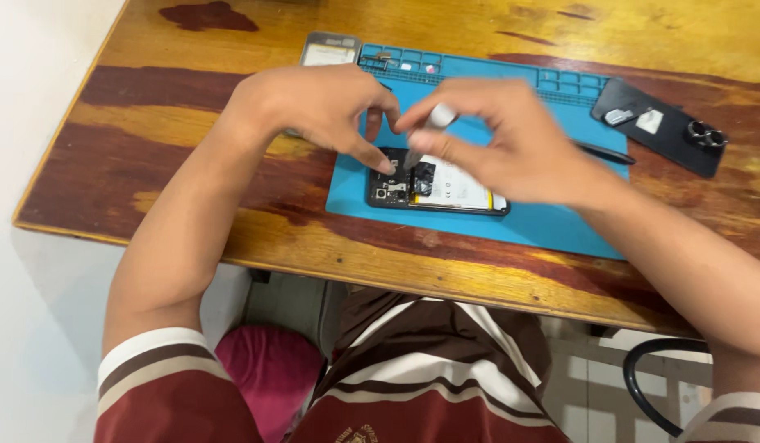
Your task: The person uses a screwdriver to remove and reinsert screws from a disassembled smartphone on a blue mat. They then use tweezers to remove a metal bracket from a phone back cover and place it on the table.
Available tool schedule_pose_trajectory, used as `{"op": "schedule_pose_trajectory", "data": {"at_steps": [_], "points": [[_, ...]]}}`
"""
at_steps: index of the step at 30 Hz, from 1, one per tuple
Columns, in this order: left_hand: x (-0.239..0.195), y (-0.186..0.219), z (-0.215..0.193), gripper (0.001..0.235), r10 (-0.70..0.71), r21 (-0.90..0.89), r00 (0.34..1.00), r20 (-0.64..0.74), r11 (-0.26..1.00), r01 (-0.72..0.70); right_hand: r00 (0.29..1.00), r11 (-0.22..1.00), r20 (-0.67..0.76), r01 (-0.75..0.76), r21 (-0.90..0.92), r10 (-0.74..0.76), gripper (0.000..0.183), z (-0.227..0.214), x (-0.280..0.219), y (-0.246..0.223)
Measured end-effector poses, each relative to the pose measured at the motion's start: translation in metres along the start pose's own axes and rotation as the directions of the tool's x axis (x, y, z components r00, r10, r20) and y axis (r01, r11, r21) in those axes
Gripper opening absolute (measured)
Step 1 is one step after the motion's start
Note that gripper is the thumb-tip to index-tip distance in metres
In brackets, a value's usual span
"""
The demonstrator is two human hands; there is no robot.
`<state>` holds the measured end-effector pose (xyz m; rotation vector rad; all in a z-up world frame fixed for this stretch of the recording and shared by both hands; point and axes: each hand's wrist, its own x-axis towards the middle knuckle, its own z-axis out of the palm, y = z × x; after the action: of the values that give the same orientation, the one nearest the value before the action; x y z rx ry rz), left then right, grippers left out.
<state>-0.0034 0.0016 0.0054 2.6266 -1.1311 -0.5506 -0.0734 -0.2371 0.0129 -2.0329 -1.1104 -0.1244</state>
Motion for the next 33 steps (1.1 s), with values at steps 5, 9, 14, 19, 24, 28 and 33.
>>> {"op": "schedule_pose_trajectory", "data": {"at_steps": [5,9,14,19,24,28,33], "points": [[0.014,0.006,0.021,0.072,0.36,0.023,0.906,-0.221,0.931,-0.365,0.993,0.994,-0.121,-0.001,0.108,0.014,0.013,-0.059,-0.016,-0.017],[0.033,0.02,0.052,0.072,0.532,0.093,0.76,-0.373,0.836,-0.54,0.967,0.963,-0.175,-0.214,-0.165,0.185,0.013,-0.079,-0.039,-0.017],[0.044,0.032,0.088,0.066,0.579,0.198,0.734,-0.354,0.814,-0.546,0.964,0.836,-0.105,-0.263,-0.482,0.242,0.015,-0.069,-0.061,0.023],[0.046,0.031,0.093,0.069,0.549,0.258,0.784,-0.289,0.834,-0.489,0.913,0.802,-0.147,-0.405,-0.439,0.38,0.02,-0.066,-0.08,0.052],[0.046,0.03,0.088,0.072,0.547,0.229,0.783,-0.297,0.837,-0.498,0.874,0.75,-0.137,-0.472,-0.464,0.466,0.038,-0.058,-0.08,0.062],[0.045,0.012,0.062,0.066,0.454,0.23,0.807,-0.377,0.89,-0.393,0.856,0.745,-0.121,-0.501,-0.441,0.503,0.037,-0.05,-0.075,0.055],[0.026,-0.042,0.01,0.085,-0.34,0.225,0.821,-0.459,0.85,0.477,0.826,0.704,-0.142,-0.544,-0.456,0.546,0.034,-0.05,-0.08,0.058]]}}
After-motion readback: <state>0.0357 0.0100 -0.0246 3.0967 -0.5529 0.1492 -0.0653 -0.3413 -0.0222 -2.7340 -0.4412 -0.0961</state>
